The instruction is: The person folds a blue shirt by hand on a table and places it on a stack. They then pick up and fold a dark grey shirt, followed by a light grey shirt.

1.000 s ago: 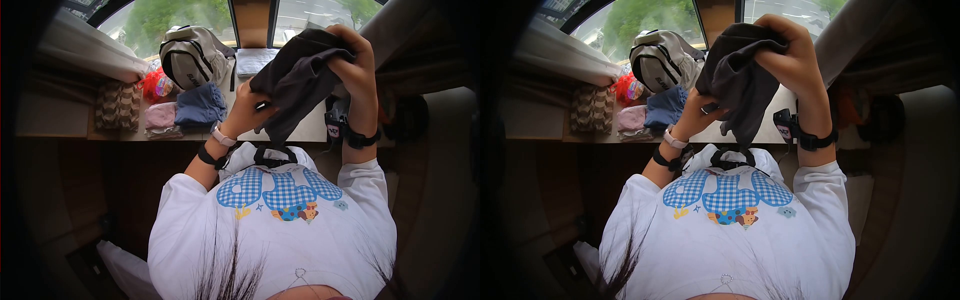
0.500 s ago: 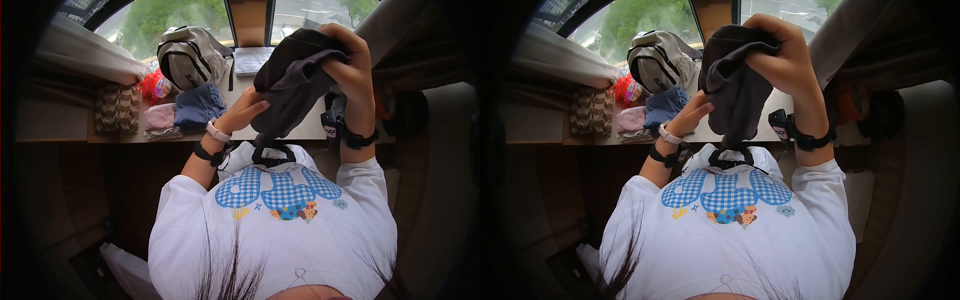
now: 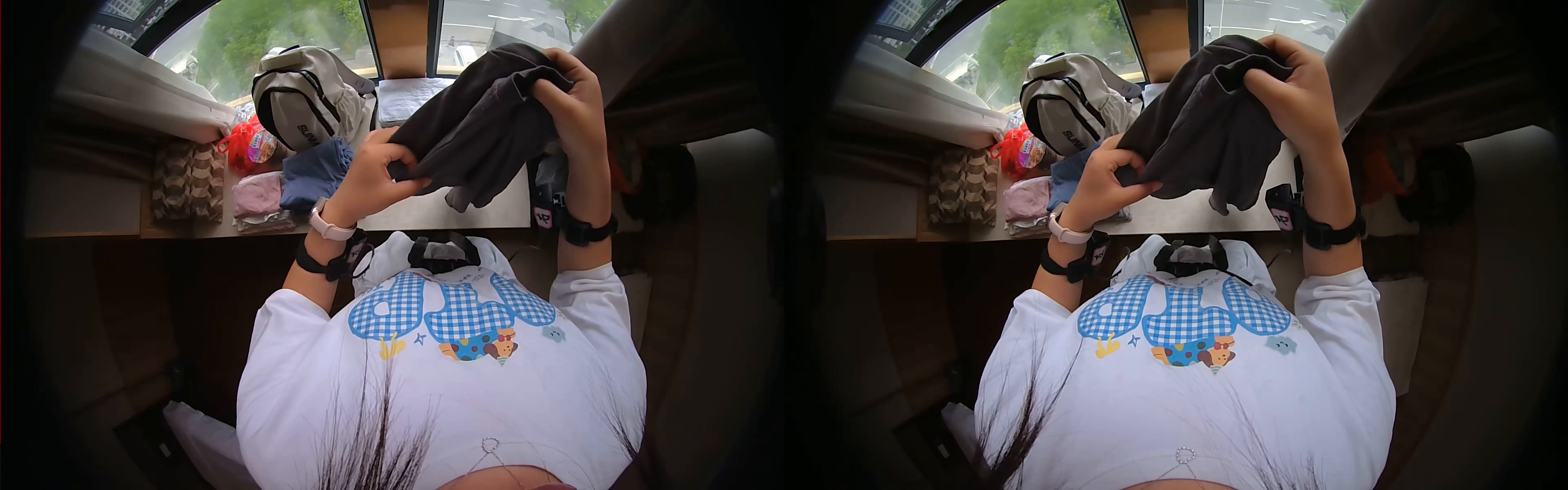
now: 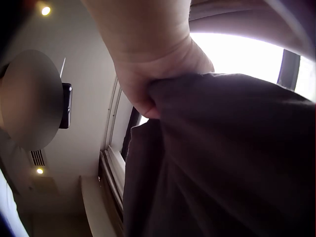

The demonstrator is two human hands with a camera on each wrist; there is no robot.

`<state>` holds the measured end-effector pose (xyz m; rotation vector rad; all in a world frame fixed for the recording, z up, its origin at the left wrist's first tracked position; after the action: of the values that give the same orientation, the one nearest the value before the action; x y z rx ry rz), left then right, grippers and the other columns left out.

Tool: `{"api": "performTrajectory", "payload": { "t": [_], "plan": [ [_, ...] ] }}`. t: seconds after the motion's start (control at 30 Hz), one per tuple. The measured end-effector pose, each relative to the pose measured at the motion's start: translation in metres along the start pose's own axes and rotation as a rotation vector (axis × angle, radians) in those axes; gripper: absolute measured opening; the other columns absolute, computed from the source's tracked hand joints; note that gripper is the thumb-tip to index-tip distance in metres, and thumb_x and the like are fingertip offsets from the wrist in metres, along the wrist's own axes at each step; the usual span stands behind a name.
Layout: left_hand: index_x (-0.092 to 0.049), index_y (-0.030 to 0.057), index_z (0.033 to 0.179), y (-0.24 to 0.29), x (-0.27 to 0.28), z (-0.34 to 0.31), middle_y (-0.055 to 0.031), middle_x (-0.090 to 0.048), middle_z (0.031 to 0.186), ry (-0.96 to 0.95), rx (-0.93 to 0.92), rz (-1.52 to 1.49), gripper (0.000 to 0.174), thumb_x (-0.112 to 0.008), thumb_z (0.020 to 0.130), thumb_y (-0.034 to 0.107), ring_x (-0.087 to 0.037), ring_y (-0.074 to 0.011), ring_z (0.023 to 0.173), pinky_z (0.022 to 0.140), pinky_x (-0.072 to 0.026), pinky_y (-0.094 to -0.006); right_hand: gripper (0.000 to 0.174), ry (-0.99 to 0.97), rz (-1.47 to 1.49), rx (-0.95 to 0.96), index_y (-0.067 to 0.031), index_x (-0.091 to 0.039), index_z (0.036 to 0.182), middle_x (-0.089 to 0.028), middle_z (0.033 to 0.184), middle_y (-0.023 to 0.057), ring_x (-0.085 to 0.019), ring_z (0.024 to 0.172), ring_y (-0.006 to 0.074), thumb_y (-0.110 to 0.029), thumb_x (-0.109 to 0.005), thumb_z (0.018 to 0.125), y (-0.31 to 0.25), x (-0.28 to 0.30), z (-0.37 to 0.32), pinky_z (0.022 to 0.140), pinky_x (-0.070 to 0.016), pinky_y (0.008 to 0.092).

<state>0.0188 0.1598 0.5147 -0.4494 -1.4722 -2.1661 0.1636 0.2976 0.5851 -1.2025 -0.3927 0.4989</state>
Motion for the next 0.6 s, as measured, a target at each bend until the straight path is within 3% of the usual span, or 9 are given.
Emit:
{"api": "performTrajectory", "payload": {
  "t": [0.07, 0.17, 0.27, 0.37, 0.47, 0.5, 0.6],
  "plan": [
    [-0.051, 0.0019, 0.059, 0.004, 0.000, 0.001, -0.0100, -0.054, 0.077, -0.073, -0.048, 0.032, 0.021, -0.071, 0.058, 0.010, -0.051, -0.0262, 0.077, 0.069, -0.0386, -0.0316, 0.014, -0.016, 0.034, 0.000, 0.0039, -0.057, 0.083, -0.057, 0.072, 0.0005, -0.052, 0.064, 0.0032, 0.001, -0.052, 0.070, 0.001, -0.003, 0.000, 0.058, -0.0420, 0.0159],
    [-0.048, 0.0021, 0.057, 0.001, 0.002, -0.001, -0.0081, -0.051, 0.080, -0.152, 0.027, -0.076, 0.022, -0.069, 0.060, 0.008, -0.050, -0.0228, 0.076, 0.068, -0.0370, -0.0294, 0.015, -0.042, 0.053, -0.009, 0.0043, -0.056, 0.085, -0.057, 0.073, 0.0009, -0.053, 0.065, 0.0037, 0.001, -0.051, 0.071, 0.003, -0.002, -0.004, 0.059, -0.0429, 0.0161],
    [-0.050, 0.0023, 0.065, -0.009, 0.005, -0.007, -0.0063, -0.049, 0.088, -0.167, 0.049, -0.267, 0.018, -0.067, 0.063, 0.006, -0.049, -0.0169, 0.078, 0.069, -0.0369, -0.0269, 0.017, -0.085, 0.080, -0.023, 0.0046, -0.056, 0.086, -0.057, 0.074, 0.0009, -0.053, 0.066, 0.0038, 0.001, -0.051, 0.071, 0.004, -0.007, -0.006, 0.060, -0.0431, 0.0160],
    [-0.053, 0.0031, 0.082, -0.027, -0.006, -0.009, -0.0037, -0.046, 0.096, -0.141, 0.066, -0.375, 0.023, -0.067, 0.064, 0.003, -0.050, -0.0127, 0.084, 0.073, -0.0395, -0.0258, 0.018, -0.128, 0.125, -0.026, 0.0049, -0.056, 0.087, -0.056, 0.075, 0.0003, -0.052, 0.067, 0.0033, 0.002, -0.050, 0.070, 0.003, -0.017, -0.007, 0.061, -0.0422, 0.0157],
    [-0.051, 0.0038, 0.099, -0.040, -0.029, -0.011, -0.0033, -0.046, 0.103, -0.163, 0.211, -0.619, 0.040, -0.069, 0.063, 0.001, -0.049, -0.0135, 0.096, 0.082, -0.0399, -0.0255, 0.019, -0.205, 0.115, 0.008, 0.0050, -0.056, 0.087, -0.055, 0.075, -0.0006, -0.050, 0.068, 0.0025, 0.002, -0.049, 0.069, -0.001, -0.028, -0.007, 0.061, -0.0409, 0.0153],
    [-0.048, 0.0067, 0.109, -0.043, -0.038, -0.015, -0.0035, -0.044, 0.115, -0.262, 0.303, -0.645, 0.051, -0.069, 0.064, -0.003, -0.044, -0.0142, 0.109, 0.091, -0.0340, -0.0295, 0.020, -0.234, 0.100, 0.033, 0.0051, -0.056, 0.087, -0.055, 0.075, -0.0008, -0.049, 0.068, 0.0022, 0.003, -0.049, 0.069, -0.004, -0.031, -0.007, 0.061, -0.0405, 0.0151],
    [-0.049, 0.0070, 0.109, -0.023, -0.030, -0.008, -0.0061, -0.043, 0.119, -0.198, 0.095, -0.514, 0.050, -0.069, 0.064, -0.002, -0.044, -0.0146, 0.110, 0.092, -0.0332, -0.0303, 0.020, -0.249, 0.074, 0.035, 0.0053, -0.056, 0.087, -0.054, 0.075, -0.0010, -0.049, 0.069, 0.0022, 0.003, -0.048, 0.068, -0.004, -0.030, -0.009, 0.061, -0.0399, 0.0153]
  ]
}}
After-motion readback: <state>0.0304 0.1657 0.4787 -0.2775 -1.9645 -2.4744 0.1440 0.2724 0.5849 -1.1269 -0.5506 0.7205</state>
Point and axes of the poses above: each hand's wrist, its own z-axis towards the middle knuckle, its own x-axis out of the back of the hand, y = z × x, the point moved 10 cm from there along z, towards the middle knuckle
